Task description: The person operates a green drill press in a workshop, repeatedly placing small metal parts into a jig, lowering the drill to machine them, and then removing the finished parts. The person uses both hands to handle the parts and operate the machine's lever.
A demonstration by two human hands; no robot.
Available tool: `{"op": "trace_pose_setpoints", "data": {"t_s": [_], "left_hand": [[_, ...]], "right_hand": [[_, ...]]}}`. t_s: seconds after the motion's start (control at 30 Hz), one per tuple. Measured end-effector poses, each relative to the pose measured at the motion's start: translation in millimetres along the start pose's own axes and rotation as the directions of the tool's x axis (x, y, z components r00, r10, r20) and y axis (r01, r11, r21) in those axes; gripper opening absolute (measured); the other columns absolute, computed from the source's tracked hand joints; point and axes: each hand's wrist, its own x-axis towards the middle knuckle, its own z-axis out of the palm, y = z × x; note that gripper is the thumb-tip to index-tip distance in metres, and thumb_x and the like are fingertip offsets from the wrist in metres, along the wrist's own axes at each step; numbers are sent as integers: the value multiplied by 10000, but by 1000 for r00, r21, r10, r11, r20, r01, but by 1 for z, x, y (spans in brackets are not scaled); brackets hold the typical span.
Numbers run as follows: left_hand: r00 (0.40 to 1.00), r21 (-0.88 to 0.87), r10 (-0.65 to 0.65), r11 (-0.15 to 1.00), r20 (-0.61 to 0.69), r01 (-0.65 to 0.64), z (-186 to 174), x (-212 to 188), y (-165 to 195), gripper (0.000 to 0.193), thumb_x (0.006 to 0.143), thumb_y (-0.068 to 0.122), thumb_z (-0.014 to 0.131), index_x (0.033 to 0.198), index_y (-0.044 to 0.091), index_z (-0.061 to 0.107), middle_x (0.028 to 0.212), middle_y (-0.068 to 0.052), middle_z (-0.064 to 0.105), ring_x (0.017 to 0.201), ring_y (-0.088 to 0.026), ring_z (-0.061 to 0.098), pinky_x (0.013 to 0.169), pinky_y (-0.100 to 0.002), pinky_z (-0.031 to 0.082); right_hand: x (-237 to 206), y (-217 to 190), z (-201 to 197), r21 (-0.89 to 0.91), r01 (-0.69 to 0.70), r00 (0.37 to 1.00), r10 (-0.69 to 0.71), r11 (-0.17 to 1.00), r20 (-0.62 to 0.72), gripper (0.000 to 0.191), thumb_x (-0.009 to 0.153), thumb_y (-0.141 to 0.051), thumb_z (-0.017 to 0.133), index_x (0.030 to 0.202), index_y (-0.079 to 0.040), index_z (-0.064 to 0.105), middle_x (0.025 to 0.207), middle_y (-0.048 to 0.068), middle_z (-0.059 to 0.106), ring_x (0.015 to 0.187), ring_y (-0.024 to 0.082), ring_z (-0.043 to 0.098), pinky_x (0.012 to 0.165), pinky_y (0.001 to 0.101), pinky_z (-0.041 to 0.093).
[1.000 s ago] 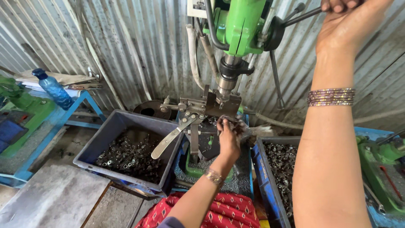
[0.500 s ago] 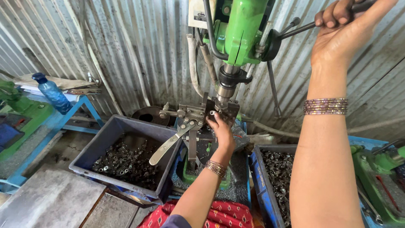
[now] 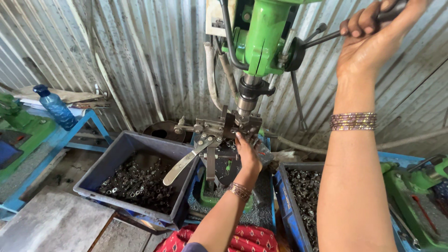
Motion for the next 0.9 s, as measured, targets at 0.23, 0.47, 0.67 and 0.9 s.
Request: {"op": "trace_pose_setpoints", "data": {"t_s": [0.23,0.47,0.67,0.9], "left_hand": [[903,69,-420,907,96,414,-9,5,3,861,927,783,280,1477,132,406,1406,-148,607,1179,-329,573,1036,-539,428],[901,521,-17,821,434,-235,-39,-103,78,367,964,176,608,1315,78,562,1112,-79,720,996,-170,688,895,-339,553],[483,741,567,-441,667,-507,-66,-70,216,351,981,208,633,1258,-6,604,1104,-182,710,1014,-363,676,856,-445,558],[167,259,197,-728,966,-635,-53,8,246,488,969,353,599,1341,40,561,1207,-207,723,1114,-383,668,1037,-505,505]], "right_hand": [[-1,-3,11,-16,-18,999,18,1000,-42,586,1068,-623,557,919,-71,432,659,48,284,561,181,268,600,369,324],[-4,-1,15,-23,-23,998,21,999,-59,593,1058,-639,561,910,-78,437,656,27,277,560,153,264,605,353,321],[-4,1,16,-11,-15,999,14,1000,-51,591,1067,-626,574,935,-66,439,670,46,285,578,180,283,617,369,332],[-6,-1,20,-21,-19,999,18,1000,-51,580,1089,-603,568,921,-65,432,669,50,296,577,177,281,626,373,342]]}}
